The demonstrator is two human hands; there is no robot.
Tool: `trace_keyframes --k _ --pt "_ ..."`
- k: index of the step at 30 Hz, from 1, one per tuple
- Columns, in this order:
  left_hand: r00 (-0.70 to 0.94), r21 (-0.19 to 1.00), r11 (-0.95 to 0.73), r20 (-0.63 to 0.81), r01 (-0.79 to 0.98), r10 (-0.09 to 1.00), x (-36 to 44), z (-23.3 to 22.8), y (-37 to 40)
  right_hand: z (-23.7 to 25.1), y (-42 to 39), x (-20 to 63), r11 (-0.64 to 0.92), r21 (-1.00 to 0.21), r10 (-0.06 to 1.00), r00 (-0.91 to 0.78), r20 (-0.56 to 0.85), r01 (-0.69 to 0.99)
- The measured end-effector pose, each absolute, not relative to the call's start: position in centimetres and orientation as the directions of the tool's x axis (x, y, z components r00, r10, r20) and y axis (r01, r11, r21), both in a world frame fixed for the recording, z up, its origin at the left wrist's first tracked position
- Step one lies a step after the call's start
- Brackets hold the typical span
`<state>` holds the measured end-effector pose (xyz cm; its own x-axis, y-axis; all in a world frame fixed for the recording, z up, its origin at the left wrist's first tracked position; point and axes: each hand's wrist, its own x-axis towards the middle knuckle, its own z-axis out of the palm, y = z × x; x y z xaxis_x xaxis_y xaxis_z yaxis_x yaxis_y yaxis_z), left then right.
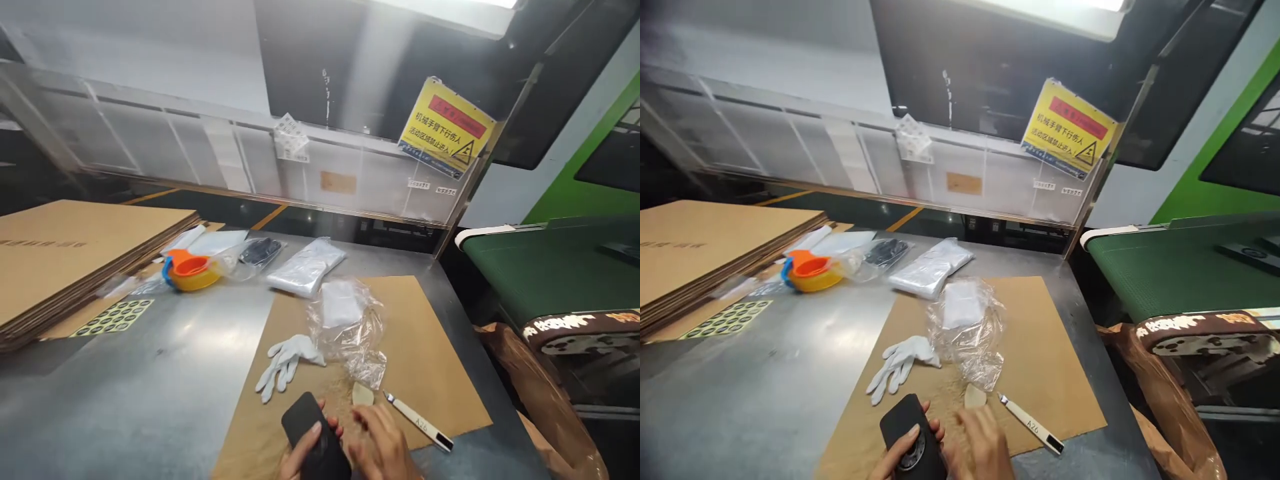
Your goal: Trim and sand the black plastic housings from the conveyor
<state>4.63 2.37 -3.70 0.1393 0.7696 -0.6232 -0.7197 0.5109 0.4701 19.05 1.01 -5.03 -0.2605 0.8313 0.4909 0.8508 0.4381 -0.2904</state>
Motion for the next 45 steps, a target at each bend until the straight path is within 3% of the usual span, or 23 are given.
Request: trace_keyframes --k 4,8,12,16,18,20,22,25,27,33,38,42,45 --pt "-0.001 0.772 0.308 -0.371 -0.556 0.929 2.8 -3.9 0.4 -6.4 2.9 18.6 0.194 -0.227 0.914 -0.092 0.396 0.954" --pt "-0.009 0.969 0.052 -0.056 -0.241 0.998 1.1 -3.7 -0.9 -8.2 3.8 18.0 0.172 -0.218 0.925 -0.081 0.372 0.961" --pt "0.184 0.972 -0.234 0.231 -0.005 0.955 -0.9 -3.1 -0.9 -9.5 3.3 18.4 0.218 -0.248 0.922 -0.116 0.369 0.944" --pt "0.28 0.917 -0.394 0.362 0.065 0.889 -1.9 -2.3 -0.9 -7.8 1.3 19.3 0.266 -0.297 0.907 -0.134 0.399 0.917" --pt "0.3 0.902 -0.424 0.384 0.08 0.873 -1.9 -2.1 -1.1 -5.2 0.0 19.5 0.308 -0.373 0.898 -0.139 0.417 0.875" --pt "0.322 0.893 -0.44 0.389 0.1 0.863 -1.7 -1.9 -1.2 -1.9 -1.3 19.1 0.408 -0.528 0.882 -0.172 0.439 0.744" --pt "0.364 0.887 -0.444 0.375 0.126 0.853 -1.3 -1.8 -1.4 1.2 -2.4 18.1 0.544 -0.588 0.831 -0.288 0.475 0.599" --pt "0.414 0.879 -0.449 0.353 0.16 0.839 -0.9 -1.9 -1.7 3.9 -3.2 16.0 0.753 -0.52 0.658 -0.489 0.573 0.403" --pt "0.422 0.883 -0.442 0.344 0.159 0.839 -0.9 -2.0 -1.9 4.5 -3.3 15.2 0.814 -0.459 0.58 -0.542 0.608 0.355" --pt "0.477 0.912 -0.38 0.268 0.157 0.837 -1.8 -2.0 -2.7 4.0 -3.7 16.0 0.751 -0.502 0.654 -0.588 0.477 0.428" --pt "0.523 0.923 -0.355 0.23 0.151 0.821 -1.3 -1.6 -2.9 4.0 -4.1 15.9 0.775 -0.481 0.629 -0.578 0.519 0.411" --pt "0.506 0.96 -0.246 0.147 0.134 0.85 -1.1 -1.6 -3.1 4.9 -4.0 16.1 0.739 -0.502 0.664 -0.614 0.427 0.45" --pt "0.541 0.955 -0.264 0.15 0.139 0.828 -0.9 -1.4 -3.2 5.4 -4.0 16.1 0.762 -0.486 0.64 -0.61 0.467 0.427"
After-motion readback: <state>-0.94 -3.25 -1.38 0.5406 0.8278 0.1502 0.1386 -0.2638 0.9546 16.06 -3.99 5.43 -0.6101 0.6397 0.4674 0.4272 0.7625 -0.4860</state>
